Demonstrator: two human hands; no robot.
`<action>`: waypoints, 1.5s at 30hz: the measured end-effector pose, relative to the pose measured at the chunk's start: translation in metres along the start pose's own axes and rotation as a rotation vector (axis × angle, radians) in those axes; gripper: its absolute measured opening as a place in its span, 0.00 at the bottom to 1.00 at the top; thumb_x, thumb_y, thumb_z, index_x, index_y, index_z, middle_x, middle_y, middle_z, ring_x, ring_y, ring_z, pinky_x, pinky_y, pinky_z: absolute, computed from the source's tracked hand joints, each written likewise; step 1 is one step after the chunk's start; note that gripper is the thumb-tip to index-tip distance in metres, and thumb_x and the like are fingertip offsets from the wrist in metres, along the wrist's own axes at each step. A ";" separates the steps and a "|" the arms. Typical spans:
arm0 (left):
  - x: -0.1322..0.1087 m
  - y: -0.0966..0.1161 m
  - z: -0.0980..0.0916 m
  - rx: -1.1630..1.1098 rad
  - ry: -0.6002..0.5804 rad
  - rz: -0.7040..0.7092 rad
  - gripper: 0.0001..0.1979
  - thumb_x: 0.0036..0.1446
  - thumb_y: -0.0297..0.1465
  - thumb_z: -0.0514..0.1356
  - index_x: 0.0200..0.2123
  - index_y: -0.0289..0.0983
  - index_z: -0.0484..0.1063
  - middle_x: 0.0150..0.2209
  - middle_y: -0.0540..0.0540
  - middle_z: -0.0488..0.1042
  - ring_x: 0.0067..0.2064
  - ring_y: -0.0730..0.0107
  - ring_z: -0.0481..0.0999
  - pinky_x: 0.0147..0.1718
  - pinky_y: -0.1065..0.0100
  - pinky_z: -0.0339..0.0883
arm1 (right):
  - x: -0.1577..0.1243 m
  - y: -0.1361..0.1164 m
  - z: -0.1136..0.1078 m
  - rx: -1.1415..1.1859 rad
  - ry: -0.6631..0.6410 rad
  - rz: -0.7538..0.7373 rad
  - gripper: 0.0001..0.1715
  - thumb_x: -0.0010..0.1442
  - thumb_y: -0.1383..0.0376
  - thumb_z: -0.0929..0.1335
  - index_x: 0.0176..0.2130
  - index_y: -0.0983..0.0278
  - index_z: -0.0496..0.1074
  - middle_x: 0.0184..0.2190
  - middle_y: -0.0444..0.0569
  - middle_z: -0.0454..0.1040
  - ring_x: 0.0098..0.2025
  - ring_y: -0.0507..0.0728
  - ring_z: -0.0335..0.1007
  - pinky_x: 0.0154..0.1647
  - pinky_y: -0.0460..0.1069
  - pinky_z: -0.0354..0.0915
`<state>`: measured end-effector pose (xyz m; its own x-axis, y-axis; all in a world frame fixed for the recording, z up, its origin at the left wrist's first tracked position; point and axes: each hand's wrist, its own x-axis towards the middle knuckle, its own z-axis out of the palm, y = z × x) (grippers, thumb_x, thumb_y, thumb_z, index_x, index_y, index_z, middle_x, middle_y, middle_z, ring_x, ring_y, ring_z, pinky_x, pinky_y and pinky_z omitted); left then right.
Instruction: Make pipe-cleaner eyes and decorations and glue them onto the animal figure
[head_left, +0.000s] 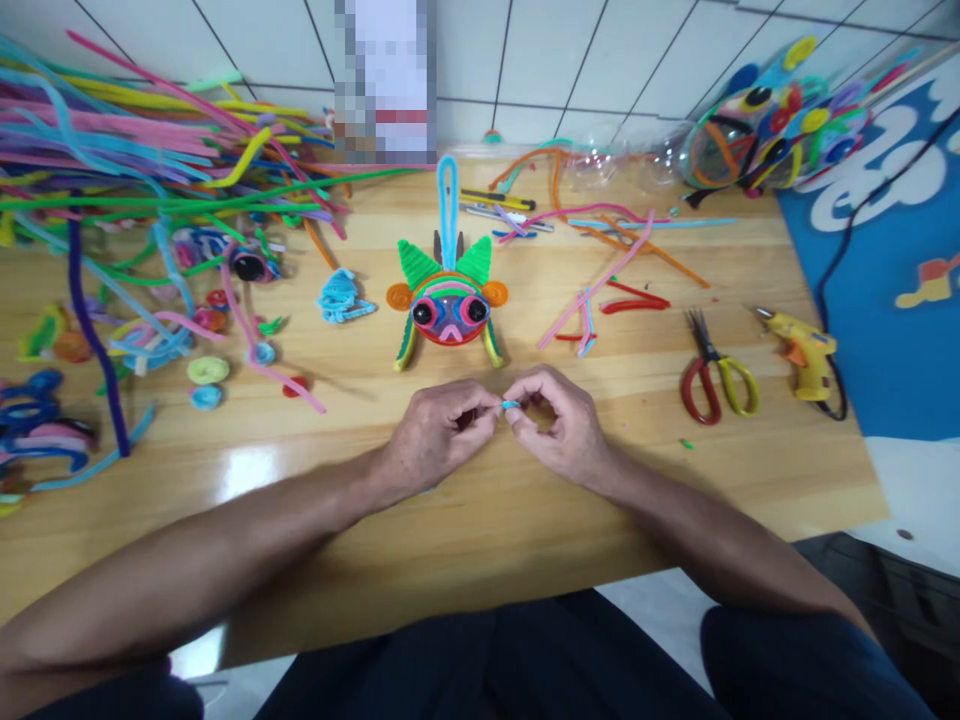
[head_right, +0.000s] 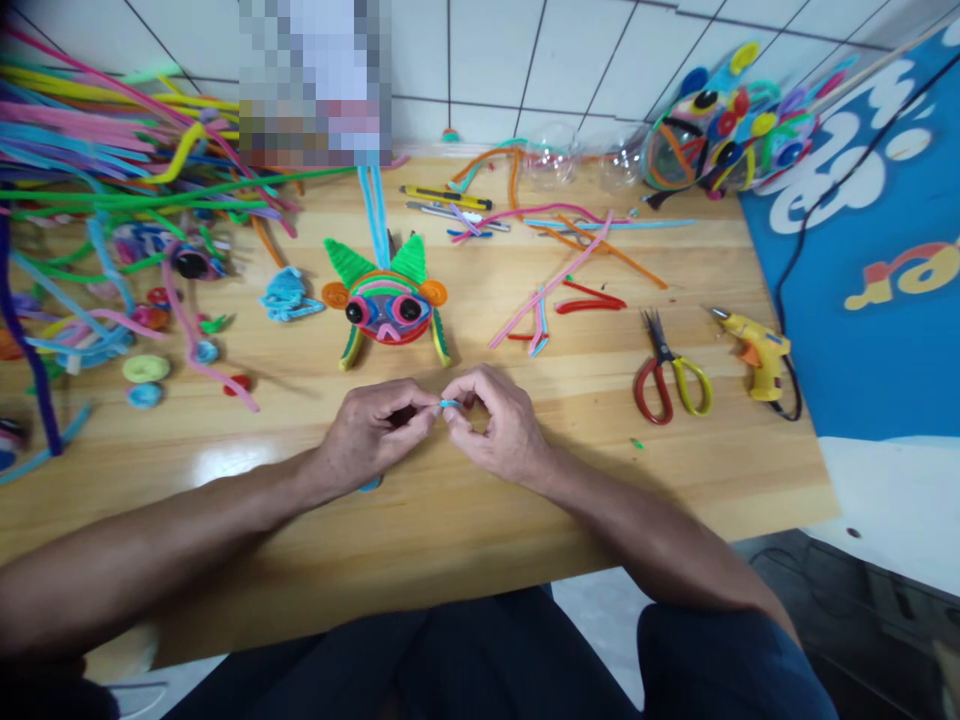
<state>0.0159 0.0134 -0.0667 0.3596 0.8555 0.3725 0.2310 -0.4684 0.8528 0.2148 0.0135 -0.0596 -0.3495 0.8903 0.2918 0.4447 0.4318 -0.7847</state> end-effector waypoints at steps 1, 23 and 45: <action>0.000 0.000 0.000 -0.002 0.000 0.000 0.06 0.62 0.21 0.61 0.33 0.34 0.77 0.25 0.51 0.76 0.25 0.79 0.70 0.26 0.77 0.62 | 0.000 0.000 0.000 0.002 0.003 -0.003 0.07 0.61 0.72 0.68 0.39 0.60 0.71 0.31 0.43 0.73 0.32 0.53 0.70 0.34 0.49 0.67; -0.002 -0.001 0.002 0.065 -0.044 0.069 0.09 0.62 0.21 0.58 0.31 0.36 0.73 0.26 0.50 0.75 0.26 0.76 0.72 0.28 0.75 0.64 | -0.001 0.001 0.000 -0.013 -0.041 -0.003 0.10 0.58 0.75 0.67 0.34 0.59 0.68 0.30 0.43 0.73 0.32 0.53 0.69 0.34 0.49 0.65; -0.002 -0.001 0.002 0.029 0.011 -0.002 0.07 0.60 0.19 0.61 0.33 0.34 0.76 0.25 0.52 0.76 0.25 0.80 0.70 0.26 0.78 0.62 | -0.002 0.002 0.002 0.022 0.003 0.015 0.09 0.60 0.73 0.68 0.39 0.60 0.72 0.31 0.43 0.74 0.32 0.52 0.71 0.34 0.48 0.68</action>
<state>0.0164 0.0122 -0.0692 0.3496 0.8585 0.3752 0.2576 -0.4731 0.8425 0.2147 0.0124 -0.0634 -0.3401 0.8973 0.2815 0.4317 0.4149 -0.8009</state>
